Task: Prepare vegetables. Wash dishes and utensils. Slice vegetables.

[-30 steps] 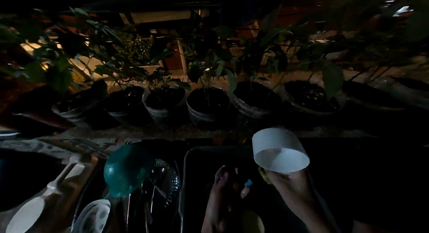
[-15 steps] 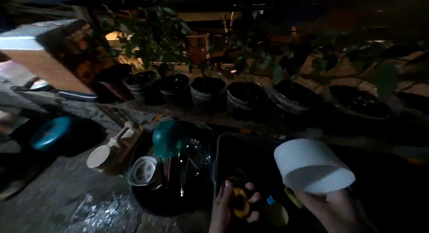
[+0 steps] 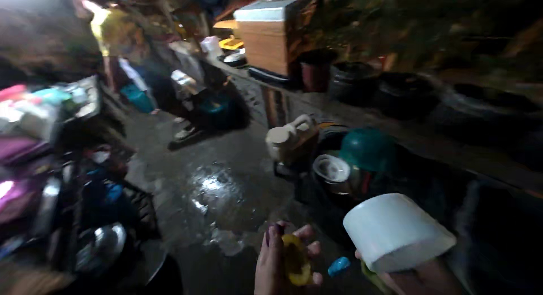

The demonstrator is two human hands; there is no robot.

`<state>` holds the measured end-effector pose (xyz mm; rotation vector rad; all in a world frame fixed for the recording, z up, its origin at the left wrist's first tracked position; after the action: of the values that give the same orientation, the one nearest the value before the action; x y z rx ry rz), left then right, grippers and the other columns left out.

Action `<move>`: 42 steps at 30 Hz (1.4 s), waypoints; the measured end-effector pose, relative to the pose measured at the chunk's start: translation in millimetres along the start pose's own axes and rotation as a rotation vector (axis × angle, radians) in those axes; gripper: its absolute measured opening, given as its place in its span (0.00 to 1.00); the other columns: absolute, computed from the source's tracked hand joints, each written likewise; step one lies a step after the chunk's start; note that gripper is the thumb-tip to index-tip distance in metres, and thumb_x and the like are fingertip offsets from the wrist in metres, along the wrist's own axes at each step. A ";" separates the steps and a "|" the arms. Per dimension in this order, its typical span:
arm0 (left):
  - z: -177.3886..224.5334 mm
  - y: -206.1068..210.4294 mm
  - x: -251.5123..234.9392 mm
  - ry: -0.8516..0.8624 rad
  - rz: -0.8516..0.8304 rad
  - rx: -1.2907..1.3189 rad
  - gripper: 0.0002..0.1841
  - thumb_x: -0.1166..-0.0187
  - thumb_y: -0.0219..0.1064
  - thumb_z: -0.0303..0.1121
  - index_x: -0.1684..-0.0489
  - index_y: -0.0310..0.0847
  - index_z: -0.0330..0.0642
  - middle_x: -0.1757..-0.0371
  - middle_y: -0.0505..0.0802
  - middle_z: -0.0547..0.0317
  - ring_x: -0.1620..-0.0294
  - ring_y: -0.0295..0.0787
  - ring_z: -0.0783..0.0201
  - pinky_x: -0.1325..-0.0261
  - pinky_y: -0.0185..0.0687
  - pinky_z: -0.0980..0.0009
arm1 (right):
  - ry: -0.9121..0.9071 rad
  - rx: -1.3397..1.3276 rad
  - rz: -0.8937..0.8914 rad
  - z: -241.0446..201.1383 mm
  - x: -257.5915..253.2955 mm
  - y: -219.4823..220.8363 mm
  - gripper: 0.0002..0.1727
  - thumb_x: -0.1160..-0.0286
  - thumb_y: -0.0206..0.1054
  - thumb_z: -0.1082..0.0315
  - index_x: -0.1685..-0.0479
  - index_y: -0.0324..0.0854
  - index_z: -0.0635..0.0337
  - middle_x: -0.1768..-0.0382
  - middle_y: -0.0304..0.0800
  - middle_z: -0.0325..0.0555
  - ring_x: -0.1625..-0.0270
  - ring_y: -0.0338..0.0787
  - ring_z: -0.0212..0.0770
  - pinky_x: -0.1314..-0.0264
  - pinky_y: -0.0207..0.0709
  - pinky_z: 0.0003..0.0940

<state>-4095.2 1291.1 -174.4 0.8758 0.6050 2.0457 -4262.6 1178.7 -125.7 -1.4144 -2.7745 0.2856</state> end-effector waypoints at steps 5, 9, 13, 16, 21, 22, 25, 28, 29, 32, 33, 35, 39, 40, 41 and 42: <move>85.0 -93.2 21.3 0.103 0.221 0.171 0.18 0.03 0.32 0.44 0.43 0.65 0.44 0.52 0.97 0.48 0.54 0.99 0.55 0.64 0.93 0.70 | -0.052 0.005 -0.138 -22.6 -48.8 139.4 0.30 0.34 0.71 0.75 0.35 0.67 0.86 0.52 0.91 0.52 0.52 0.93 0.31 0.45 0.88 0.29; 135.7 -142.1 20.1 0.188 0.291 0.215 0.18 0.03 0.32 0.45 0.40 0.64 0.45 0.50 0.97 0.48 0.54 0.99 0.55 0.65 0.93 0.69 | -0.053 0.022 -0.190 -34.3 -90.6 219.4 0.31 0.38 0.71 0.74 0.35 0.68 0.85 0.52 0.90 0.55 0.52 0.93 0.33 0.45 0.88 0.30; 183.3 -178.4 -0.6 0.233 0.365 0.137 0.15 0.03 0.32 0.41 0.32 0.56 0.44 0.49 0.96 0.48 0.63 0.98 0.59 0.72 0.90 0.73 | -0.120 0.038 -0.253 -29.6 -144.9 287.4 0.33 0.36 0.75 0.70 0.33 0.69 0.83 0.49 0.90 0.51 0.49 0.90 0.22 0.45 0.85 0.21; 214.2 -211.2 -37.8 0.270 0.430 0.100 0.14 0.06 0.38 0.31 0.26 0.53 0.45 0.50 0.95 0.51 0.68 0.95 0.65 0.74 0.86 0.78 | -0.089 -0.058 -0.323 -14.3 -196.9 338.3 0.34 0.36 0.75 0.72 0.31 0.67 0.83 0.48 0.90 0.48 0.49 0.90 0.22 0.46 0.86 0.21; 259.2 -255.5 -132.5 0.284 0.390 -0.077 0.19 0.10 0.46 0.28 0.23 0.54 0.41 0.55 0.92 0.57 0.65 0.92 0.70 0.67 0.87 0.77 | 0.140 -0.097 -0.416 14.8 -290.2 406.5 0.35 0.35 0.75 0.73 0.26 0.67 0.76 0.48 0.90 0.51 0.51 0.93 0.33 0.46 0.89 0.32; 266.8 -260.1 -150.3 0.266 0.387 -0.155 0.20 0.10 0.48 0.28 0.22 0.54 0.38 0.56 0.90 0.58 0.64 0.91 0.70 0.64 0.87 0.76 | 0.155 -0.126 -0.419 18.8 -306.2 415.0 0.36 0.36 0.75 0.72 0.26 0.67 0.74 0.50 0.91 0.48 0.53 0.94 0.32 0.48 0.90 0.31; 295.1 -261.0 -206.3 0.224 0.365 -0.344 0.24 0.16 0.58 0.29 0.22 0.58 0.33 0.52 0.87 0.56 0.61 0.88 0.71 0.59 0.85 0.74 | 0.185 -0.238 -0.396 12.7 -354.1 431.1 0.34 0.37 0.74 0.76 0.28 0.66 0.74 0.53 0.92 0.47 0.56 0.94 0.33 0.51 0.90 0.30; 319.9 -255.1 -254.3 0.229 0.330 -0.427 0.28 0.21 0.65 0.31 0.25 0.62 0.30 0.52 0.86 0.56 0.58 0.86 0.72 0.55 0.85 0.74 | 0.156 -0.251 -0.358 9.8 -393.5 437.9 0.33 0.38 0.75 0.77 0.31 0.68 0.78 0.51 0.90 0.49 0.51 0.92 0.29 0.43 0.87 0.26; 327.2 -252.4 -271.1 0.233 0.297 -0.429 0.28 0.23 0.67 0.30 0.26 0.63 0.31 0.53 0.86 0.57 0.59 0.86 0.73 0.55 0.85 0.75 | 0.114 -0.285 -0.339 9.5 -408.2 440.3 0.31 0.40 0.74 0.78 0.34 0.70 0.79 0.54 0.90 0.47 0.53 0.91 0.28 0.45 0.87 0.25; 341.0 -243.7 -320.8 0.201 0.140 -0.439 0.29 0.28 0.70 0.28 0.28 0.63 0.32 0.53 0.90 0.59 0.58 0.89 0.73 0.55 0.86 0.75 | 0.152 -0.343 -0.309 17.2 -449.6 444.6 0.24 0.43 0.73 0.76 0.43 0.75 0.73 0.65 0.92 0.42 0.62 0.93 0.31 0.54 0.89 0.30; 344.5 -241.3 -337.6 0.176 0.089 -0.457 0.30 0.30 0.71 0.28 0.29 0.64 0.33 0.52 0.90 0.59 0.58 0.89 0.72 0.56 0.87 0.74 | 0.229 -0.321 -0.311 19.1 -459.9 443.9 0.25 0.40 0.73 0.75 0.40 0.74 0.72 0.63 0.92 0.43 0.60 0.93 0.34 0.52 0.89 0.32; 352.9 -234.8 -368.9 0.111 0.021 -0.530 0.30 0.32 0.73 0.26 0.30 0.67 0.32 0.54 0.89 0.57 0.62 0.88 0.72 0.62 0.86 0.75 | 0.343 -0.273 -0.257 18.9 -477.5 441.1 0.28 0.35 0.73 0.76 0.33 0.71 0.71 0.56 0.90 0.45 0.53 0.91 0.33 0.44 0.87 0.30; 374.0 -221.8 -431.2 0.026 -0.037 -0.629 0.24 0.36 0.73 0.23 0.39 0.72 0.33 0.63 0.88 0.60 0.74 0.83 0.76 0.73 0.80 0.80 | 0.279 -0.285 -0.036 23.0 -515.7 438.9 0.37 0.39 0.75 0.78 0.26 0.64 0.76 0.46 0.88 0.49 0.45 0.90 0.31 0.38 0.84 0.26; 378.5 -222.8 -446.0 0.018 -0.043 -0.626 0.22 0.36 0.72 0.22 0.41 0.73 0.33 0.65 0.88 0.61 0.75 0.82 0.76 0.74 0.79 0.80 | 0.262 -0.313 0.026 26.6 -524.5 439.7 0.35 0.40 0.74 0.78 0.28 0.66 0.75 0.49 0.90 0.48 0.48 0.92 0.32 0.41 0.87 0.28; 383.5 -224.1 -460.9 0.010 -0.050 -0.620 0.21 0.35 0.71 0.21 0.41 0.74 0.32 0.66 0.88 0.60 0.76 0.82 0.76 0.74 0.79 0.80 | 0.276 -0.343 0.091 29.3 -533.2 440.0 0.31 0.41 0.73 0.78 0.33 0.69 0.72 0.54 0.93 0.47 0.53 0.94 0.34 0.47 0.88 0.30; 388.5 -225.0 -475.0 0.003 -0.056 -0.598 0.20 0.33 0.70 0.21 0.42 0.74 0.31 0.66 0.88 0.59 0.76 0.83 0.75 0.74 0.80 0.79 | 0.299 -0.373 0.133 29.4 -541.9 440.1 0.28 0.40 0.72 0.78 0.36 0.71 0.71 0.56 0.94 0.47 0.56 0.94 0.36 0.52 0.89 0.32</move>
<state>-3486.2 1066.2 -250.1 0.4918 0.0004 2.0075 -3592.7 991.2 -190.9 -1.5595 -2.5779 -0.4313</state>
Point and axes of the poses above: each hand's wrist, its own x-axis away from the middle knuckle, its own y-axis out of the palm, z = x × y, the point moved 10 cm from there along -x, towards the middle knuckle
